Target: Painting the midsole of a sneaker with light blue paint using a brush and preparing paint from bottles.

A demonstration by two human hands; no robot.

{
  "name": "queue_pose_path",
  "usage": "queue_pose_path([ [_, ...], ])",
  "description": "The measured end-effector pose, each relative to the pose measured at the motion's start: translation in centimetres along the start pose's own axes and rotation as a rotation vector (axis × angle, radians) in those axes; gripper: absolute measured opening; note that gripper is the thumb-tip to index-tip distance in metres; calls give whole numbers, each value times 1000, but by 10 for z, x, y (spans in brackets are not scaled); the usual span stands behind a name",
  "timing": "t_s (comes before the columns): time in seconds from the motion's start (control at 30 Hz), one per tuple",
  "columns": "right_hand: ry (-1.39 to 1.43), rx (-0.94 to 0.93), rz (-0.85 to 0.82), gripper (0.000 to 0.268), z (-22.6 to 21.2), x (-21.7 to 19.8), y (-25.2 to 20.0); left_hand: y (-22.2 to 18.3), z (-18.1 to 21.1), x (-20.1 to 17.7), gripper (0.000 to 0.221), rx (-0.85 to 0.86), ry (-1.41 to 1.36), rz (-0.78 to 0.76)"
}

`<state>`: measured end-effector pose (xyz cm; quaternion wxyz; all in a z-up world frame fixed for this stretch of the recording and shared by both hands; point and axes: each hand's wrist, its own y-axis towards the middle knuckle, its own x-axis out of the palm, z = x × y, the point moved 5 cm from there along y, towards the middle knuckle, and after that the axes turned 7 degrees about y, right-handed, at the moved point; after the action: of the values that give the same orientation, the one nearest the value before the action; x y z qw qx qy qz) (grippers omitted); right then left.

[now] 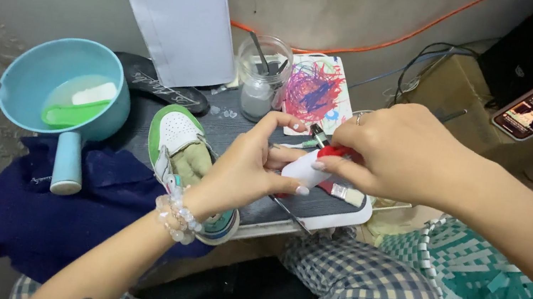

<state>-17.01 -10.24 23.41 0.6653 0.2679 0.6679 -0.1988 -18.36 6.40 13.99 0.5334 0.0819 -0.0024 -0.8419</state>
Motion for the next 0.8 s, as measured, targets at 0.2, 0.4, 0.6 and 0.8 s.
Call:
queue_pose_path([
  [0.2,78,65,-57,29,2,-5,3,-3,-2,-5,81,-30,14,51],
  [0.4,64,43,-18,23,3,-1,9,-5,1,-3,78,45,138,137],
  [0.6,20,166,44,37,15,8,22,-9,10,4,71,227,366,428],
  [0.8,289,528,-54,44,22,-1,34,-13,17,13,62,468,673,711],
])
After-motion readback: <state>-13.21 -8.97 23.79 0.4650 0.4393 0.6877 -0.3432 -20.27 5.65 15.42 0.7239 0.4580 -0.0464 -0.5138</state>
